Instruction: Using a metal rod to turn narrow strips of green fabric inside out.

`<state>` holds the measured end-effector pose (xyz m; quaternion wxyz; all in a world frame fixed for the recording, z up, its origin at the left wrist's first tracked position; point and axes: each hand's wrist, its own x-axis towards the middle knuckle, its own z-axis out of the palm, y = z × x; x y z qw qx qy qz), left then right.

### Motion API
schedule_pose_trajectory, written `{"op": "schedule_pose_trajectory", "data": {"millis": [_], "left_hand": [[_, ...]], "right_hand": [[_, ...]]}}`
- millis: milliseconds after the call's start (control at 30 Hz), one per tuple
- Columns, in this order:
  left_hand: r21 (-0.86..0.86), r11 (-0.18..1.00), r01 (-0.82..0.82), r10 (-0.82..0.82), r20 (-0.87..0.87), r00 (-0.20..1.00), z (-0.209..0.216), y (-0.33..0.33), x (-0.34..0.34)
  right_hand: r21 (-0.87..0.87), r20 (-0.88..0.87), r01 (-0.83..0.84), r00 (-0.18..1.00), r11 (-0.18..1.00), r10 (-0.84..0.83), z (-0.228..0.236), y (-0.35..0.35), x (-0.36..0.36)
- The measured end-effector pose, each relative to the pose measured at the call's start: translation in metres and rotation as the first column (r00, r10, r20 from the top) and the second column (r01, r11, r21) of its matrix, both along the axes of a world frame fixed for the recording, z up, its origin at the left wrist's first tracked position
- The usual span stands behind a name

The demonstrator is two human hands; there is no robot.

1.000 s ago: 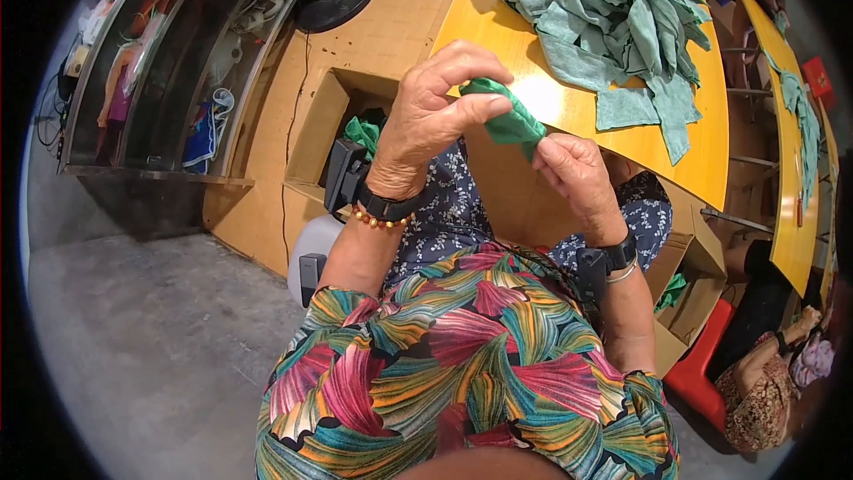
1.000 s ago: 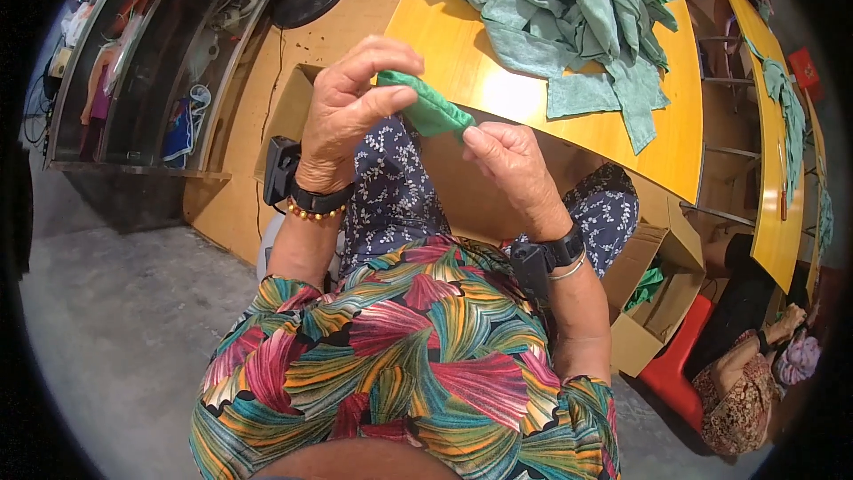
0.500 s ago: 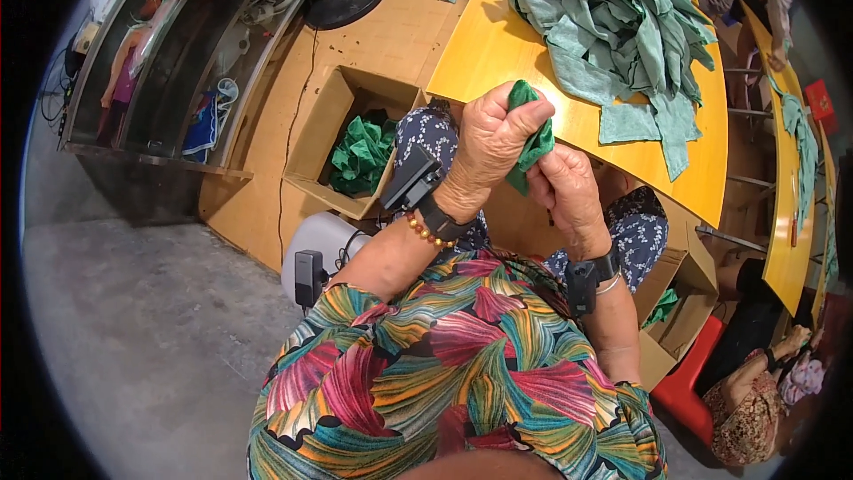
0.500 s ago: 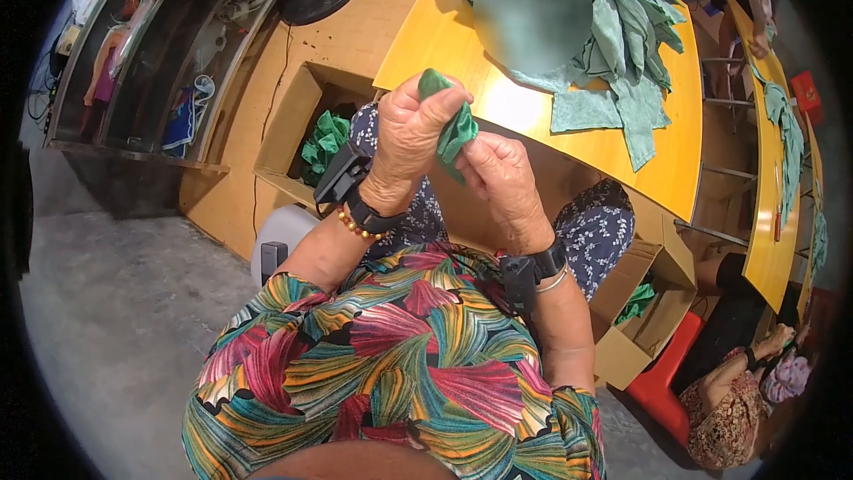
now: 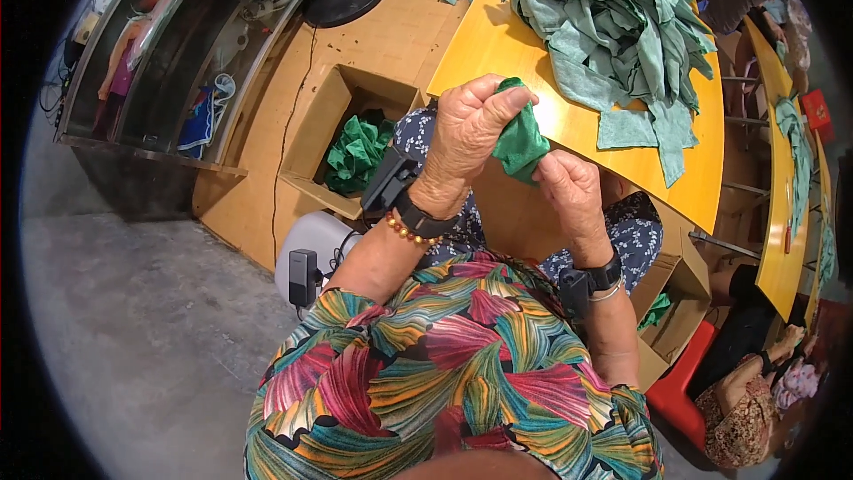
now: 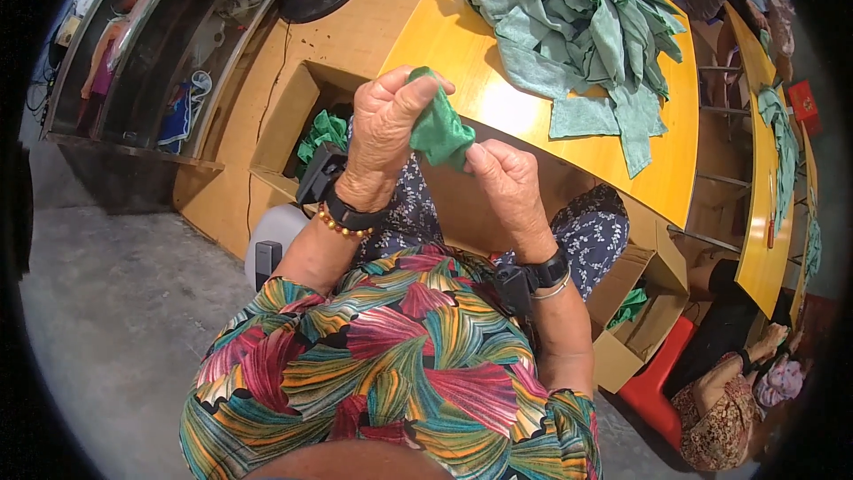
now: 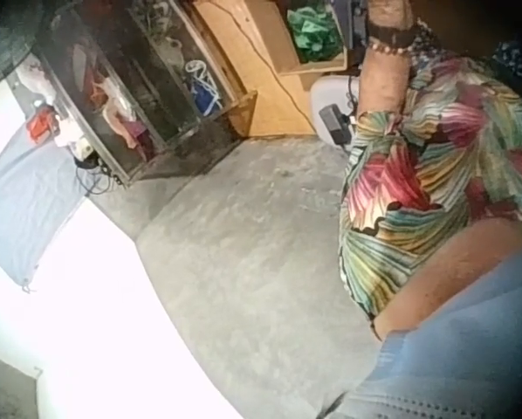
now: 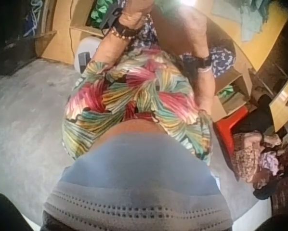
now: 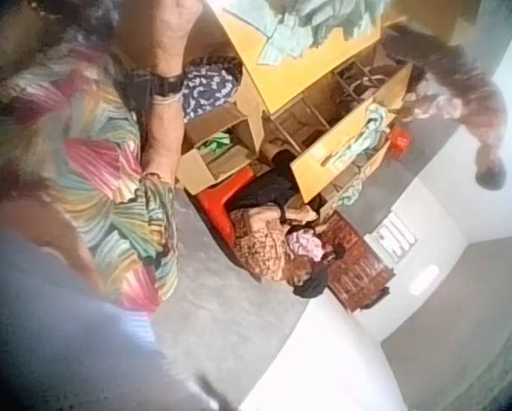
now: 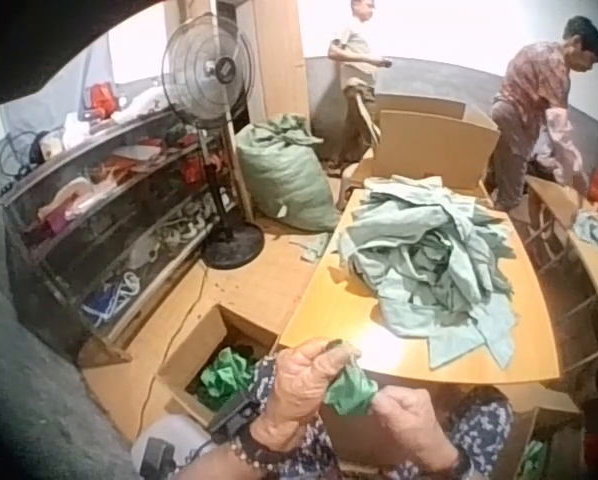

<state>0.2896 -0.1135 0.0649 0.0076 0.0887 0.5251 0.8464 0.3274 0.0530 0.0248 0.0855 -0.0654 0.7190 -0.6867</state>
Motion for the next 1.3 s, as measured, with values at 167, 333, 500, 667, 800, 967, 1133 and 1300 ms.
{"op": "schedule_pose_trajectory", "data": {"millis": [167, 333, 500, 667, 800, 967, 1133, 1300], "left_hand": [[-0.085, 0.995, -0.041, 0.037, -0.048, 0.998, -0.007, 0.008, 0.000], [-0.094, 0.981, -0.170, 0.159, -0.115, 0.981, -0.016, 0.023, 0.006], [0.070, 0.990, -0.125, 0.127, -0.022, 0.992, -0.018, 0.020, 0.011], [0.016, 0.989, -0.150, 0.150, -0.039, 0.988, -0.023, 0.016, 0.007], [-0.077, 0.965, -0.250, 0.241, -0.107, 0.965, -0.020, 0.021, 0.010], [-0.087, 0.977, -0.196, 0.184, -0.128, 0.974, -0.016, 0.020, 0.007], [0.094, 0.988, -0.120, 0.123, -0.028, 0.992, -0.026, 0.015, 0.011], [0.104, 0.986, -0.128, 0.133, -0.033, 0.991, -0.025, 0.015, 0.005]], "right_hand": [[-0.078, -0.040, 0.046, 0.998, 0.996, -0.049, 0.000, -0.015, -0.002], [-0.176, -0.014, 0.086, 0.996, 0.981, -0.090, -0.003, -0.023, 0.000], [-0.239, 0.054, -0.005, 0.998, 0.971, 0.019, -0.004, -0.018, 0.002], [-0.144, 0.075, 0.015, 0.997, 0.990, -0.004, -0.005, -0.014, 0.001], [-0.209, 0.077, 0.017, 0.997, 0.978, -0.001, -0.006, -0.021, 0.000], [-0.279, 0.078, 0.040, 0.997, 0.959, -0.019, -0.007, -0.025, -0.001], [-0.086, -0.013, 0.034, 0.999, 0.996, -0.035, -0.014, -0.014, 0.000], [-0.063, -0.047, 0.037, 0.998, 0.997, -0.040, -0.012, -0.013, 0.002]]}}
